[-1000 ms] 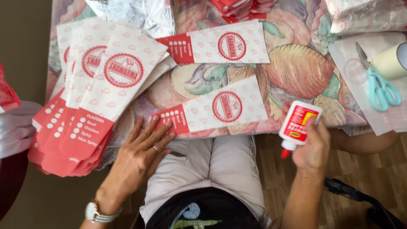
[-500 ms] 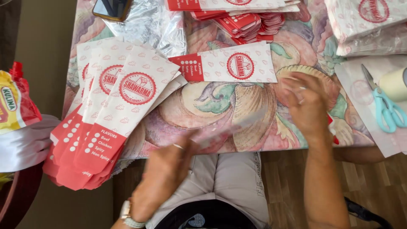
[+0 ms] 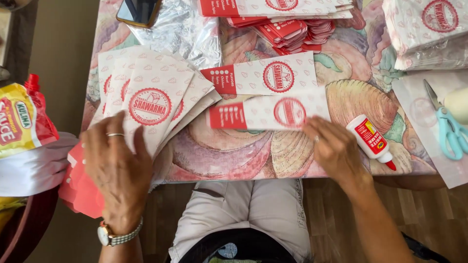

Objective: Applying white glue to the edges of printed paper bags and pressing them to seal the assembly.

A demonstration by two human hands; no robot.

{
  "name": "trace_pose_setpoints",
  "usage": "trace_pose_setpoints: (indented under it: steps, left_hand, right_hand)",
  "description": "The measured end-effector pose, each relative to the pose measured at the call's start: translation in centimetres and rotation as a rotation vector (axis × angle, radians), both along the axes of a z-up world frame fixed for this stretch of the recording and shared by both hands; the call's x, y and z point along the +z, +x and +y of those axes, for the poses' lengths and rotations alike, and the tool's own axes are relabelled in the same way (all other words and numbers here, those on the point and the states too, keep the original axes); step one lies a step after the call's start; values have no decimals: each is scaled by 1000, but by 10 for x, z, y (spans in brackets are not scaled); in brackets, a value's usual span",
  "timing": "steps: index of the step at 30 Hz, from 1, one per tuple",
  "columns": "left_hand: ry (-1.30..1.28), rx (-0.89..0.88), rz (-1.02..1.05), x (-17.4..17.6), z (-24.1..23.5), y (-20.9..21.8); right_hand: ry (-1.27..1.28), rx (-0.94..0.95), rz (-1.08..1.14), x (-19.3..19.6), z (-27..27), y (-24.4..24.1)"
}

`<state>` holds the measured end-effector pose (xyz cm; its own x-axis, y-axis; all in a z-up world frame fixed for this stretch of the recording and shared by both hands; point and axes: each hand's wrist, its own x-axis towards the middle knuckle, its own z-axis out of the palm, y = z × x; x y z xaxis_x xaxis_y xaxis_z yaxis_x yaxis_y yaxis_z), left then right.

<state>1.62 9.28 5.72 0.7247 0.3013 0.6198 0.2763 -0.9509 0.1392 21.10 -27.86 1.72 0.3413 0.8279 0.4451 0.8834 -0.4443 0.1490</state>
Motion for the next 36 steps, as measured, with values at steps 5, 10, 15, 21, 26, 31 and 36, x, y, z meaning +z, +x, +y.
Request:
trace_pose_setpoints:
  steps: [5,10,15,21,26,31,36]
  left_hand:
    - [-234,-588,-42,-21,-68,31]
    - [-255,-810,-17,-53,-107,48]
    - [-201,-801,65,-62,-104,56]
    - [-117,-828,99,-61,-99,59]
    - [-47,-903,168,-67,-89,62]
    - [25,-976,267,-68,-81,65]
    - [100,-1033,319,-67,-76,72]
  right_hand:
    - [44,15,111,24,-1,-57]
    - [155,13,214,20,-19,-61]
    - [175,-20,259,5,-27,-57]
    - [214,-67,233,-2,-28,-59]
    - [223,-267,90,3,-61,-44]
    - [-53,-798,410,15,-114,-13]
    - [461,-968,679,13,-135,-15]
